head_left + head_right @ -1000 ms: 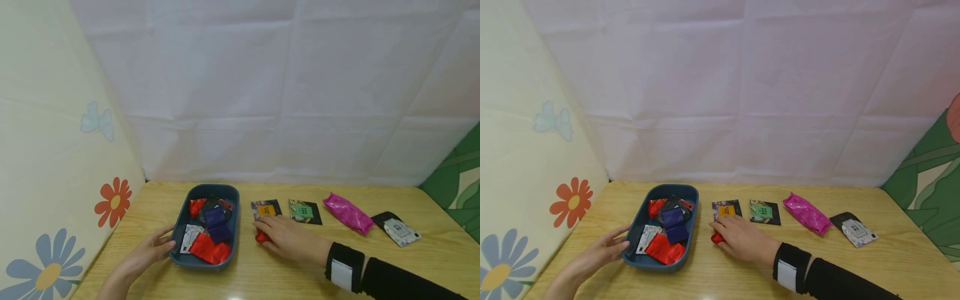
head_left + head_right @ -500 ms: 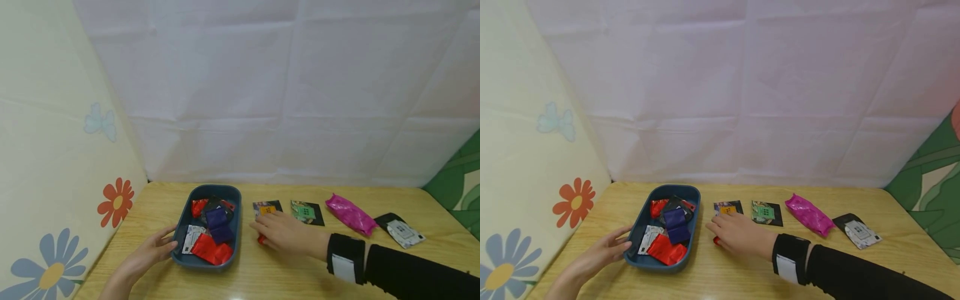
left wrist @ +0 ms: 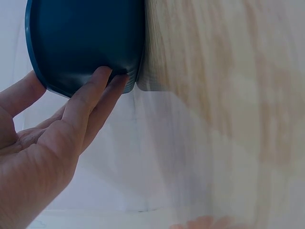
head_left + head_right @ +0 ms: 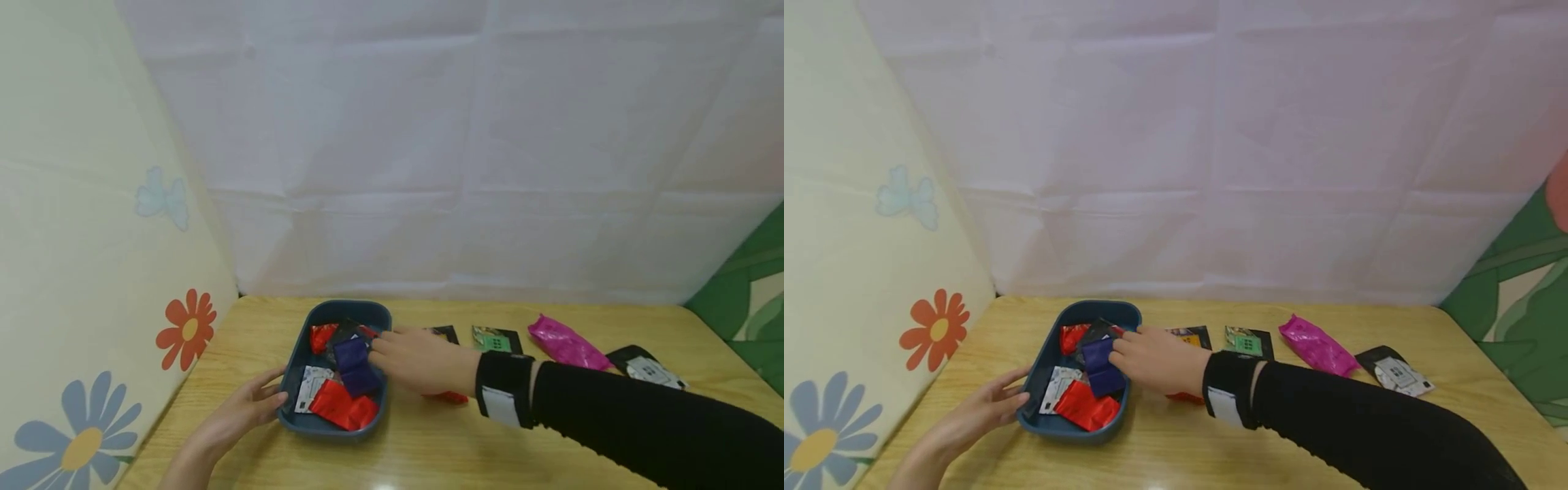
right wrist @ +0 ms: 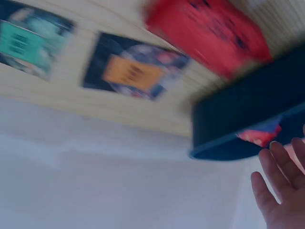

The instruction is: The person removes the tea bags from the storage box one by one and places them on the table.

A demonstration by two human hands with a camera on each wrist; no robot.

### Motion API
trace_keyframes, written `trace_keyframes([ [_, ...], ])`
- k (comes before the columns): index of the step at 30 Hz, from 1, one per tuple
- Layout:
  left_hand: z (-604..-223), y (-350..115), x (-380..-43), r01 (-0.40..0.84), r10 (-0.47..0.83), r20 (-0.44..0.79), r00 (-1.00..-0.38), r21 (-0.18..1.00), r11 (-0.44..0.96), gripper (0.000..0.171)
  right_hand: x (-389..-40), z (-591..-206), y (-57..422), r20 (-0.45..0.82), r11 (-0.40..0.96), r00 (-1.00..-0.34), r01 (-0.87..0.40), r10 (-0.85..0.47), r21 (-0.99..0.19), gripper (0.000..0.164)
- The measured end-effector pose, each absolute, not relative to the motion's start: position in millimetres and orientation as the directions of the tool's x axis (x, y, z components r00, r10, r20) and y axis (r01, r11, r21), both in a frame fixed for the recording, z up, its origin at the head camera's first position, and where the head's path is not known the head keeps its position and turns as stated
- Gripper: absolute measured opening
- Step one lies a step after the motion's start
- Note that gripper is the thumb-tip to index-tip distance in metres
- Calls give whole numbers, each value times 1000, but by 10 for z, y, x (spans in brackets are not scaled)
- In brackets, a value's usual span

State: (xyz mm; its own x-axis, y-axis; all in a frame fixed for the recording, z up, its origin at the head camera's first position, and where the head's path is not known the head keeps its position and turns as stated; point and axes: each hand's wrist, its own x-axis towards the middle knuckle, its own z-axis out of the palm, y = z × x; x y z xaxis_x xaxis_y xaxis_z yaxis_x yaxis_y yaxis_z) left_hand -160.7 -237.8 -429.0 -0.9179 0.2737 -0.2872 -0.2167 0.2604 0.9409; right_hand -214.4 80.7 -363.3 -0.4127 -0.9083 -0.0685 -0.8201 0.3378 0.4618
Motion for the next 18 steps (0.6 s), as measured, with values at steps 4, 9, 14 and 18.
trace_keyframes([
  [4, -4299, -2390, -1605, -226, 257, -294, -920, 937, 266, 67, -2204, -3575, 477, -56, 337, -402, -828, -914, 449, 36],
  [9, -4307, -2403, -1601, -209, 266, -275, -924, 945, 250, 66, -2295, -3618, 147, -62, 357, -416, -839, -907, 411, 41],
  [14, -4311, -2399, -1596, -196, 283, -261, -923, 951, 240, 65, -2358, -3709, -43, -144, 467, -537, -815, -831, 342, 42],
  [18, -4304, -2388, -1603, -200, 275, -267, -924, 948, 247, 65, -2389, -3710, -141, -155, 584, -637, -760, -755, 284, 38],
])
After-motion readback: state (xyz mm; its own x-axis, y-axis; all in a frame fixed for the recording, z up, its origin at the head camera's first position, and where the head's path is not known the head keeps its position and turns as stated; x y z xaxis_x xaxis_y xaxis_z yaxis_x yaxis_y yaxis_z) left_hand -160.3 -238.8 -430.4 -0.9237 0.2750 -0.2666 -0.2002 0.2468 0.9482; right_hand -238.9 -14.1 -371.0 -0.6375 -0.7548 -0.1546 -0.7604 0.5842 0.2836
